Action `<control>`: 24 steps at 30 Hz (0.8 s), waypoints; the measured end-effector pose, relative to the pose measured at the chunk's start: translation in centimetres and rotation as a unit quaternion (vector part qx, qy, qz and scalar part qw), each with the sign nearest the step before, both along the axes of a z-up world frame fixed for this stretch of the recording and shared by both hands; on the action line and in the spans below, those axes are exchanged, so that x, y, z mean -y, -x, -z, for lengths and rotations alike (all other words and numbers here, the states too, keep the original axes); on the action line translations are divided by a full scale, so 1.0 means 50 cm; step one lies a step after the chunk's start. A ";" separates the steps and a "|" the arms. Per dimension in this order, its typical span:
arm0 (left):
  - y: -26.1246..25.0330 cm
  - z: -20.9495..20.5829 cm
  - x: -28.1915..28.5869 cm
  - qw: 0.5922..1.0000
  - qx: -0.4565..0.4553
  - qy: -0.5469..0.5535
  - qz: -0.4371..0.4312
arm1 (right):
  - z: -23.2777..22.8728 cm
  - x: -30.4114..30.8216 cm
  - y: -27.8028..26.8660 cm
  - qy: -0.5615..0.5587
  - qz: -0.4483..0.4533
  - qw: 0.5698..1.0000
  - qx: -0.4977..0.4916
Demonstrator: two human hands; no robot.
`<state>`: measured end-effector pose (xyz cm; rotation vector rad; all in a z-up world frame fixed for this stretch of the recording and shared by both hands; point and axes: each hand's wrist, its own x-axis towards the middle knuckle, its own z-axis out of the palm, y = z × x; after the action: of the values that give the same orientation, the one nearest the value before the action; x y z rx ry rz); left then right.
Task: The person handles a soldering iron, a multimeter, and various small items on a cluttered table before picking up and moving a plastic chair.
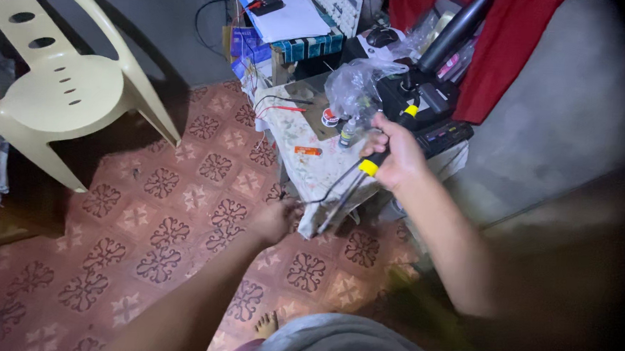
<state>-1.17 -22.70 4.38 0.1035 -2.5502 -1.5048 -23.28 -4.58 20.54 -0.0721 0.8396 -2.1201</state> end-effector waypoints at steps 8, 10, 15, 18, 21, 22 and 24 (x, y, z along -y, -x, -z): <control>0.044 -0.153 0.009 0.984 0.032 0.129 -0.117 | -0.018 -0.005 -0.057 -0.293 -0.148 0.934 -0.143; 0.078 -0.176 0.007 0.992 -0.002 0.041 -0.119 | -0.022 0.012 -0.085 -0.307 -0.176 0.915 -0.194; 0.142 -0.262 -0.002 0.910 0.031 -0.376 -0.172 | -0.010 0.032 -0.128 -0.294 -0.265 0.862 -0.315; 0.146 -0.297 0.005 0.906 0.040 -0.403 -0.121 | 0.008 0.048 -0.126 -0.298 -0.246 0.869 -0.309; 0.134 -0.293 0.042 0.961 0.054 -0.258 -0.078 | 0.004 0.049 -0.097 -0.316 -0.238 0.846 -0.357; 0.132 -0.286 0.052 0.965 0.052 -0.250 -0.064 | -0.002 0.040 -0.080 -0.314 -0.242 0.844 -0.362; 0.123 -0.264 0.072 0.968 0.049 -0.241 -0.049 | -0.013 0.027 -0.050 -0.312 -0.244 0.841 -0.368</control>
<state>-7.34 -26.30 17.60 0.3673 -2.1491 -2.0895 -20.75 -5.91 21.20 -0.7111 1.7150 -1.2247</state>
